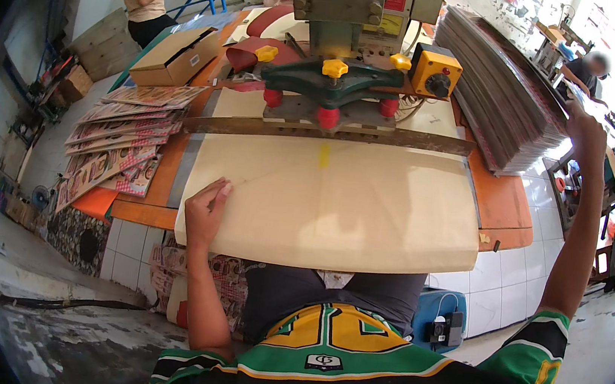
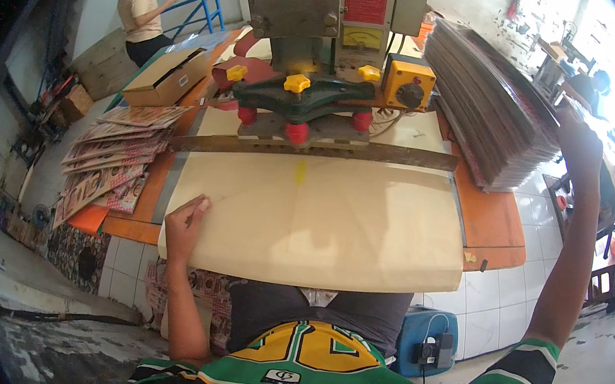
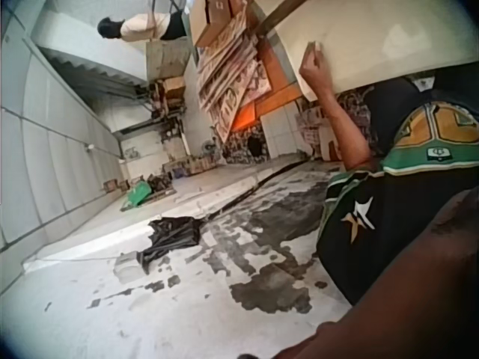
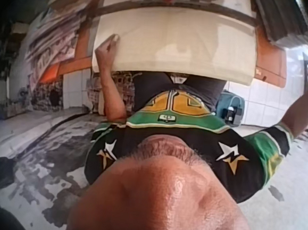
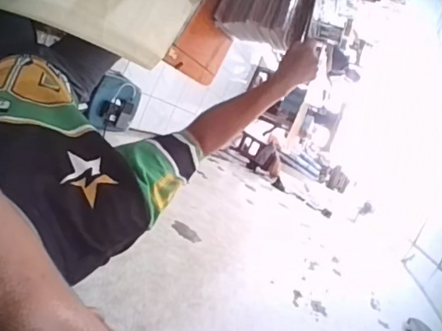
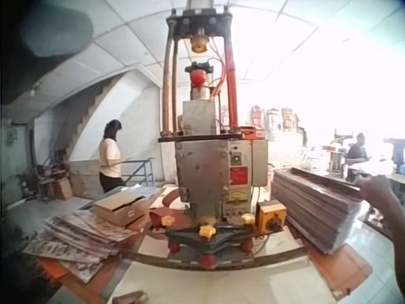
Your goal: The person positions long strips of printed plastic under a heating element of a sealing machine, presses the bar down by hand, and then removes the sealed strips to a stack.
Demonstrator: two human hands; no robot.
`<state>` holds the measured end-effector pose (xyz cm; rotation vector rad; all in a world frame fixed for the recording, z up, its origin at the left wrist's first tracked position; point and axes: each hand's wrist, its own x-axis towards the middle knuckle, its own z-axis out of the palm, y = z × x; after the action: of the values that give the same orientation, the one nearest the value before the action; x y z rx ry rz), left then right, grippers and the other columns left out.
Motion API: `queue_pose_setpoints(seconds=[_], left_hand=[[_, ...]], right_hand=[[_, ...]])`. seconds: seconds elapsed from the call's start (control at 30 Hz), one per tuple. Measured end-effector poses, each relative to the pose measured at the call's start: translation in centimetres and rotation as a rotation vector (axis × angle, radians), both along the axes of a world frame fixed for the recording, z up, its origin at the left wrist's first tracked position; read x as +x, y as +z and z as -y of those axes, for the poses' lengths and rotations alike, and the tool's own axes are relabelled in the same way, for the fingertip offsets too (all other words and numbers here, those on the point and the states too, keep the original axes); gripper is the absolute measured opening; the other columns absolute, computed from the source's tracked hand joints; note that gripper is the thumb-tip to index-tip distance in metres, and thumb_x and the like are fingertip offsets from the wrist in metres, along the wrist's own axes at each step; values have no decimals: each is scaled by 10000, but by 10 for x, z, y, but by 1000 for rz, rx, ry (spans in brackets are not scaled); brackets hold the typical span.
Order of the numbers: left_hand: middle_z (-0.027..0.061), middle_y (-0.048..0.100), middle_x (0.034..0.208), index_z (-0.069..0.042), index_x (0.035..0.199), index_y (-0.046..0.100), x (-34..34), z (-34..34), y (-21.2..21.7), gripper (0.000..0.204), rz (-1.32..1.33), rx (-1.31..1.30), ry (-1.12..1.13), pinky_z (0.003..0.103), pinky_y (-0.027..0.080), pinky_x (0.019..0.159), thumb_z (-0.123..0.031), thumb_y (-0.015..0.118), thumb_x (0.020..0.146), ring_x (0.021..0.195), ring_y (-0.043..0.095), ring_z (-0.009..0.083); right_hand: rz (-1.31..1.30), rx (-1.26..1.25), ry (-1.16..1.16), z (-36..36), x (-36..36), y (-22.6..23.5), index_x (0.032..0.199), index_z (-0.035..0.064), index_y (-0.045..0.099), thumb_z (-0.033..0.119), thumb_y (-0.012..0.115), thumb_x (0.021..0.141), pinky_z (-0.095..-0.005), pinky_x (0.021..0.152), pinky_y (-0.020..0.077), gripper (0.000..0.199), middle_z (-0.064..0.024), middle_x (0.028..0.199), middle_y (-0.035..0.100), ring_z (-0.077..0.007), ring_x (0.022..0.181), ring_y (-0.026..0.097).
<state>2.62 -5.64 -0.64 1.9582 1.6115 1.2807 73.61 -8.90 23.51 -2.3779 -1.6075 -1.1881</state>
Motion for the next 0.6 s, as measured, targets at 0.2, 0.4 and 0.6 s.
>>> queue_pose_setpoints(seconds=[0.2, 0.4, 0.6], left_hand=[[211, 778, 1142, 39, 1118, 782, 2, -2, -1, 300, -5, -2, 2, 377, 600, 916, -229, 680, 1031, 1147, 743, 319], [221, 776, 1133, 53, 1110, 776, -1, -4, -4, 300, -16, 22, 3, 379, 588, 941, -218, 679, 1029, 1136, 746, 324], [218, 779, 1124, 59, 1096, 777, 1, -3, -3, 294, -3, 9, 3, 378, 576, 968, -209, 675, 1031, 1145, 744, 319]], right_hand=[[-69, 1, 94, 51, -23, -14, 1185, 170, 714, 192, 618, 988, -454, 761, 568, 221, -152, 986, 766, -358, 838, 743], [-369, 47, 270, 85, -24, -28, 1276, 100, 704, 302, 644, 1040, -421, 910, 561, 317, -167, 1179, 743, -318, 1066, 726], [-475, 317, 291, 104, -13, -51, 1361, 58, 672, 355, 646, 1066, -405, 971, 538, 419, -145, 1261, 728, -269, 1144, 698]])
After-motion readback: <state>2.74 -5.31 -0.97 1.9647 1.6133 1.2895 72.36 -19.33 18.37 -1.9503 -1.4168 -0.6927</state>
